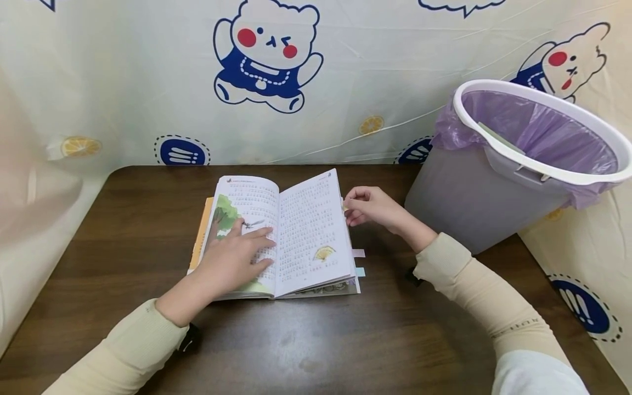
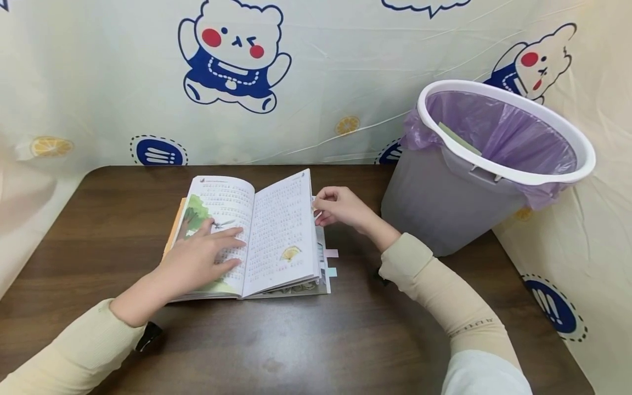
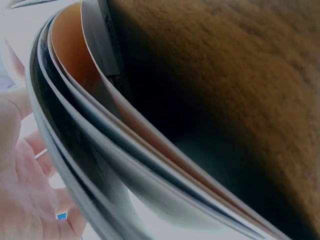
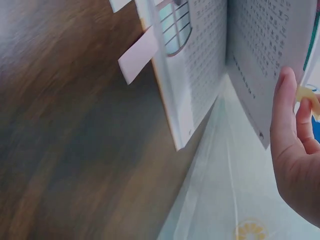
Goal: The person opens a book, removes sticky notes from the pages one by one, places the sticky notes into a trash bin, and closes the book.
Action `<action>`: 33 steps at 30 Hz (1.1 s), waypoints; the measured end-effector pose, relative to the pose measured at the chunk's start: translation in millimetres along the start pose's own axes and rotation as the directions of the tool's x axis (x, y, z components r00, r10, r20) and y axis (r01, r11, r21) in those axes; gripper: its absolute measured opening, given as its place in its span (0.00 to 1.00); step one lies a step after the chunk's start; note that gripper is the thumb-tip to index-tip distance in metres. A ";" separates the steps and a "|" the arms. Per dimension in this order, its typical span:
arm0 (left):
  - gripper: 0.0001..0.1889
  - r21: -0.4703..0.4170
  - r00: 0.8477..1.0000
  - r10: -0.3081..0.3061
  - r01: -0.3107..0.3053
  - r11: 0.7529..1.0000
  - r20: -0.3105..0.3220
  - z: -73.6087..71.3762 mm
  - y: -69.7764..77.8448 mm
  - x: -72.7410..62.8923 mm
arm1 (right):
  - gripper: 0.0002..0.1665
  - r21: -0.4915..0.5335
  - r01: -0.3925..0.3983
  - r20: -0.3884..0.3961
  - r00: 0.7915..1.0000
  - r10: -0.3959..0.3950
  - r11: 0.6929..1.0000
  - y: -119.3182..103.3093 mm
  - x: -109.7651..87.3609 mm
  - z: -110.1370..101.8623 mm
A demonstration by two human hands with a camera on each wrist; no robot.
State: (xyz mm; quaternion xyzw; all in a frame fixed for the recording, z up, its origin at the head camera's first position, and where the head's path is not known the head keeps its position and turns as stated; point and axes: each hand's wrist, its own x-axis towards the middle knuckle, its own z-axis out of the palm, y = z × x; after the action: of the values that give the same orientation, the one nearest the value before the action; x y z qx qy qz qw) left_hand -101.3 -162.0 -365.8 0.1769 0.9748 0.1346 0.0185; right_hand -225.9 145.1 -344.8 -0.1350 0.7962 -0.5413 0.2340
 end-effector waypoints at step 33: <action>0.08 -0.547 0.985 -0.082 -0.013 0.837 -0.150 -41.6 6.8 21.2 | 0.11 0.188 0.203 0.008 0.978 -0.209 0.961 -50.9 21.5 62.2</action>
State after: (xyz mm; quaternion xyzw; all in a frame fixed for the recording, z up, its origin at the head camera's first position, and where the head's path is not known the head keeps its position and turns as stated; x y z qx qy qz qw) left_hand -122.3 -159.0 -323.7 0.1347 0.8970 0.4208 -0.0113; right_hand -213.9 66.2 -321.5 -0.2020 0.7205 -0.6329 0.1989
